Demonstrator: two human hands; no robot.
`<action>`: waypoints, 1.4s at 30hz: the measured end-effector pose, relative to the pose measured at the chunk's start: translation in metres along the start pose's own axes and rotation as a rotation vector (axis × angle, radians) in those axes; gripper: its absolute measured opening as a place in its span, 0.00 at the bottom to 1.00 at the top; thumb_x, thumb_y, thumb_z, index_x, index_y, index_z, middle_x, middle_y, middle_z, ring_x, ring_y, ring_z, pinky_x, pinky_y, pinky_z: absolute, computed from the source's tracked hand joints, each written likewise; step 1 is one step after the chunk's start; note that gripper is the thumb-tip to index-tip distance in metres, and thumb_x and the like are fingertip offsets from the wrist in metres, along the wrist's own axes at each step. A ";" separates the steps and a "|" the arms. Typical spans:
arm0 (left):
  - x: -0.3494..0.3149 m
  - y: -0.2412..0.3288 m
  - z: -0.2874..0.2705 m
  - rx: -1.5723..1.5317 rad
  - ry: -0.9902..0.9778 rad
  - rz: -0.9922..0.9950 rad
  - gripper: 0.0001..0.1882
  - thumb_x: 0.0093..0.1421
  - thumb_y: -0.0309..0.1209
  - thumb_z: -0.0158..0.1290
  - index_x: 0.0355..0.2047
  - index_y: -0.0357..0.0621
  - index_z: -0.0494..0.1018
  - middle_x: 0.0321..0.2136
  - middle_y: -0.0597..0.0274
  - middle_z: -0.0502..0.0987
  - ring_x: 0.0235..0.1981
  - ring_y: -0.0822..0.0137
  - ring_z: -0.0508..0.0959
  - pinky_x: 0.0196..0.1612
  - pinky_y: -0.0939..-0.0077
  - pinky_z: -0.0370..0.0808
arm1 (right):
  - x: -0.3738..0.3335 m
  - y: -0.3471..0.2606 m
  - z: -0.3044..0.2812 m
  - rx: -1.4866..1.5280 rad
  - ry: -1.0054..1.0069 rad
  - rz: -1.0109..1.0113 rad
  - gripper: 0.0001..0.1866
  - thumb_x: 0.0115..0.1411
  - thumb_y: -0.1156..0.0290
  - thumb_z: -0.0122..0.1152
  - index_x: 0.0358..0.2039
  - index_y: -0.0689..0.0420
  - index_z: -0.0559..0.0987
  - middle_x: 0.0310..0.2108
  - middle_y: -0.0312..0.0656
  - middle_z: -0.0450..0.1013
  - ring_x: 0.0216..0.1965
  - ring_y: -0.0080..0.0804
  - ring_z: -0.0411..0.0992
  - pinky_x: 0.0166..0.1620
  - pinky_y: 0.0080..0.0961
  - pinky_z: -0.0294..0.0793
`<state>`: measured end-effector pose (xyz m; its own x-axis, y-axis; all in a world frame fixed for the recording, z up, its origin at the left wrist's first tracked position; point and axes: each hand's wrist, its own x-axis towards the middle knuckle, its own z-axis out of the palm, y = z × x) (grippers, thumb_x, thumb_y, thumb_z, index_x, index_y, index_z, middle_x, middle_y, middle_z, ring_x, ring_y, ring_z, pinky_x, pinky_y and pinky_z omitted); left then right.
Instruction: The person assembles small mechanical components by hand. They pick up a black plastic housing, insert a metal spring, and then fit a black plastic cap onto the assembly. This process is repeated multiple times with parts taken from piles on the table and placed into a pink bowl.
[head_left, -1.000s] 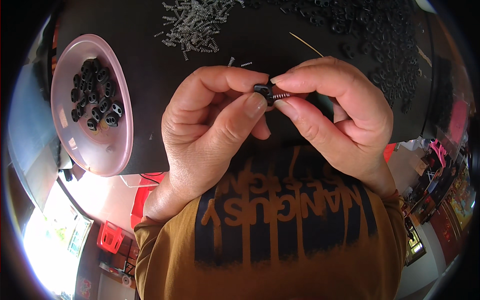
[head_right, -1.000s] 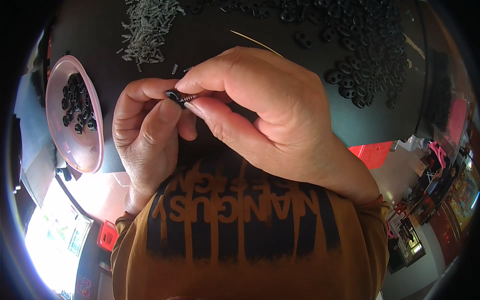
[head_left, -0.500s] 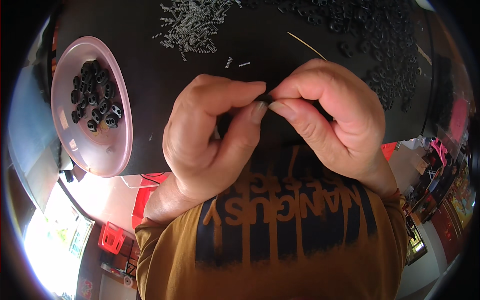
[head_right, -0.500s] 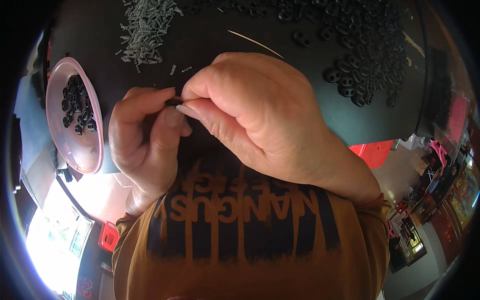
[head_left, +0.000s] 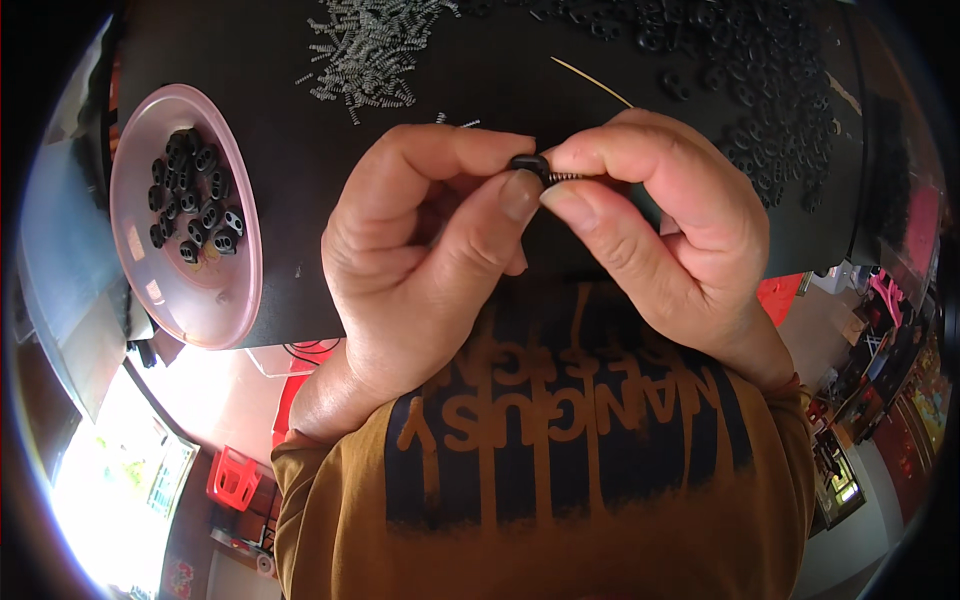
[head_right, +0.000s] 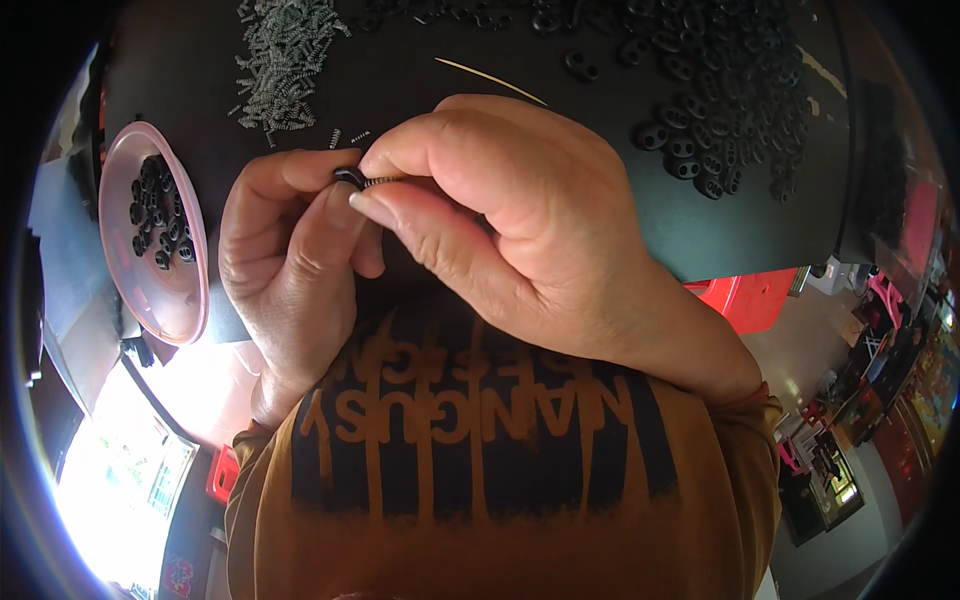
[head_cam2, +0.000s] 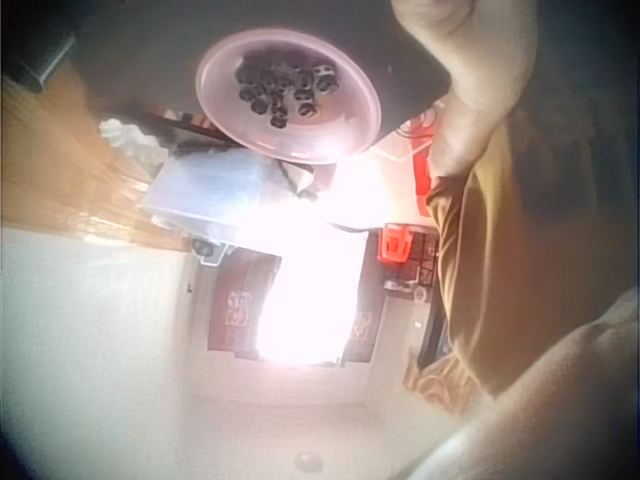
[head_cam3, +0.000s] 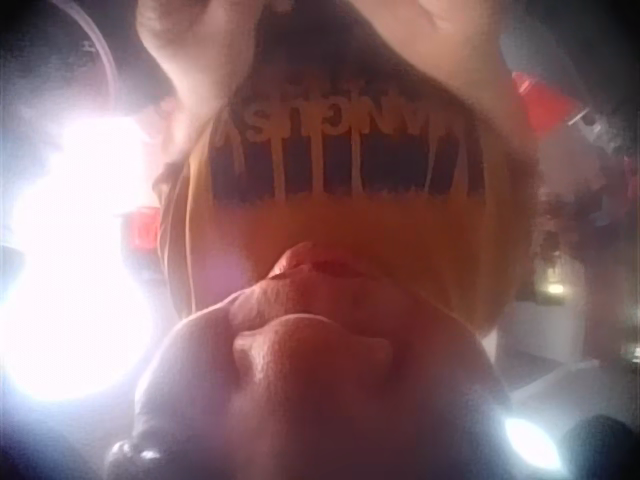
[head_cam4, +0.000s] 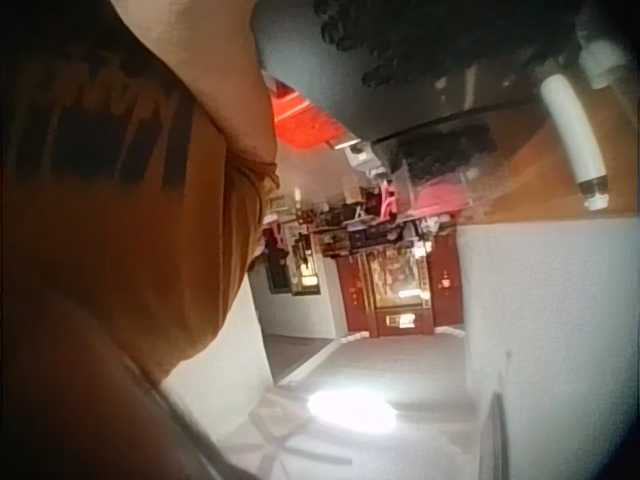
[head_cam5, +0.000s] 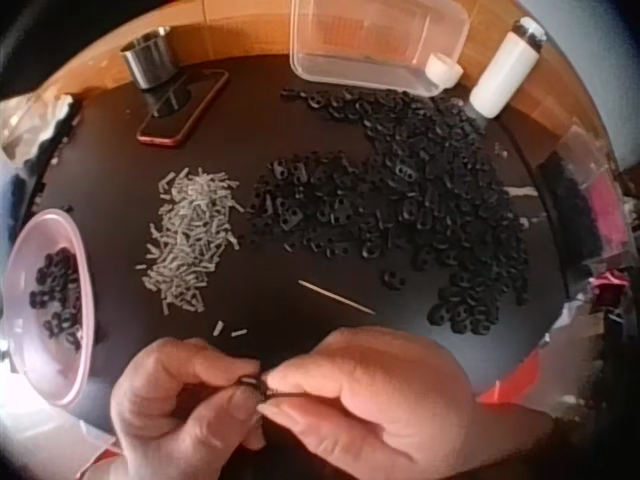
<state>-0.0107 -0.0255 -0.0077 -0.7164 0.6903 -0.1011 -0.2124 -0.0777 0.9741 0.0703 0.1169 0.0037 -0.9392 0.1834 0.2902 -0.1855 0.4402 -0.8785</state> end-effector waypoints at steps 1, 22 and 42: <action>0.001 0.002 0.002 -0.025 0.005 -0.037 0.07 0.56 0.24 0.49 0.35 0.36 0.67 0.18 0.66 0.69 0.16 0.80 0.66 0.20 0.90 0.62 | -0.001 -0.002 -0.001 0.006 0.012 0.011 0.06 0.52 0.79 0.56 0.32 0.65 0.73 0.24 0.41 0.70 0.23 0.24 0.66 0.26 0.17 0.64; 0.004 -0.001 0.015 0.199 -0.138 0.039 0.09 0.54 0.17 0.48 0.36 0.36 0.67 0.23 0.64 0.70 0.18 0.81 0.69 0.21 0.91 0.67 | -0.024 0.013 -0.010 -0.016 0.153 0.060 0.05 0.48 0.74 0.58 0.25 0.58 0.72 0.18 0.38 0.67 0.20 0.37 0.67 0.23 0.30 0.66; 0.011 -0.012 0.014 -0.199 -0.052 -0.056 0.07 0.57 0.25 0.48 0.36 0.38 0.68 0.25 0.58 0.75 0.15 0.78 0.65 0.23 0.83 0.63 | -0.010 0.034 -0.056 -0.932 0.014 0.106 0.09 0.44 0.75 0.62 0.29 0.60 0.75 0.28 0.39 0.69 0.30 0.36 0.69 0.32 0.28 0.69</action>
<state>-0.0068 -0.0069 -0.0174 -0.6658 0.7333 -0.1381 -0.3815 -0.1755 0.9076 0.0900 0.1789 -0.0077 -0.9334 0.2705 0.2357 0.2127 0.9462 -0.2437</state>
